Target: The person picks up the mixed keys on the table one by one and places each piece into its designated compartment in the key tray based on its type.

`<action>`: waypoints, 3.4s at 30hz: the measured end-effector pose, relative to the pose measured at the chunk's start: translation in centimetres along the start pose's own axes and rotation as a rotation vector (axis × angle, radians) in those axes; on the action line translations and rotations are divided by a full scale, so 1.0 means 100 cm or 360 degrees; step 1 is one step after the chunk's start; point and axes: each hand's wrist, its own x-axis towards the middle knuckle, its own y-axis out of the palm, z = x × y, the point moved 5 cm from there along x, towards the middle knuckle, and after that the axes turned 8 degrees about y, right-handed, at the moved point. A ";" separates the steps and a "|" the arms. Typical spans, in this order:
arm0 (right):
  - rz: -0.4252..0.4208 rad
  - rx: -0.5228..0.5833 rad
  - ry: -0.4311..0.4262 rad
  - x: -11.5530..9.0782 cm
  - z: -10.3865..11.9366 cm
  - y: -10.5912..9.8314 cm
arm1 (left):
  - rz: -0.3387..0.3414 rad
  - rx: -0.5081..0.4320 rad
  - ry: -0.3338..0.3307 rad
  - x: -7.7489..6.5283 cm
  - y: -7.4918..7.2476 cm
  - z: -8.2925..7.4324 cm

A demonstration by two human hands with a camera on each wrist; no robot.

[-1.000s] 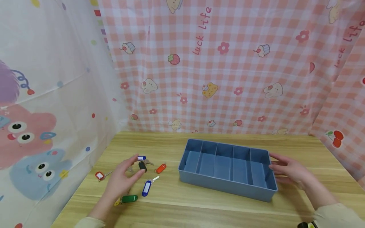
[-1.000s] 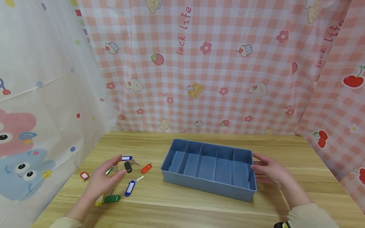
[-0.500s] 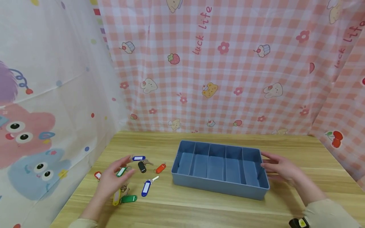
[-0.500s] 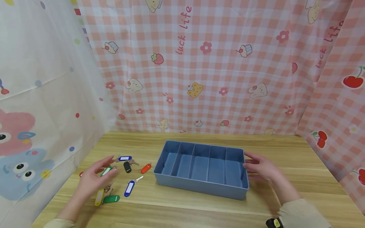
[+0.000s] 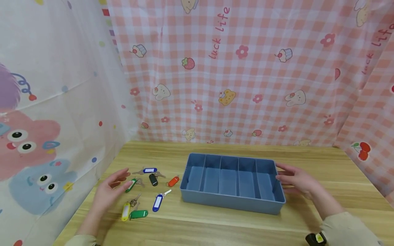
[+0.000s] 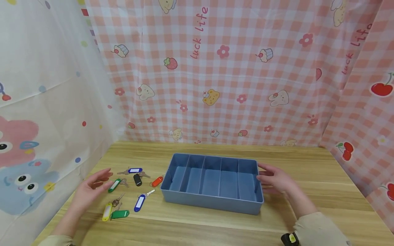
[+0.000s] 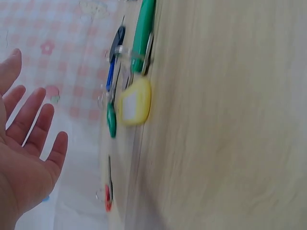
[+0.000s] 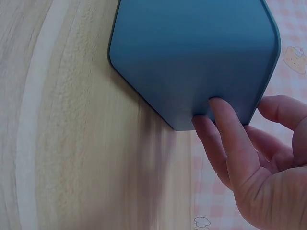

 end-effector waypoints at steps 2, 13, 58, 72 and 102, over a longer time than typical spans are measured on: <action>0.0002 0.0004 -0.0005 0.001 0.001 0.001 | -0.0035 -0.0014 0.0027 0.001 -0.005 0.003; 0.0036 0.0042 -0.0040 0.004 0.001 0.006 | -0.0093 0.0056 0.0003 0.002 -0.027 0.027; 0.0028 0.0009 -0.0070 0.005 -0.001 0.007 | 0.0128 0.0048 -0.0197 -0.018 -0.054 0.090; 0.0032 0.0011 -0.0064 0.003 0.000 0.007 | 0.0156 -0.0053 -0.0184 -0.015 -0.049 0.095; 0.0038 0.0029 -0.0051 0.003 0.000 0.006 | 0.0098 0.0053 -0.0267 -0.009 -0.046 0.086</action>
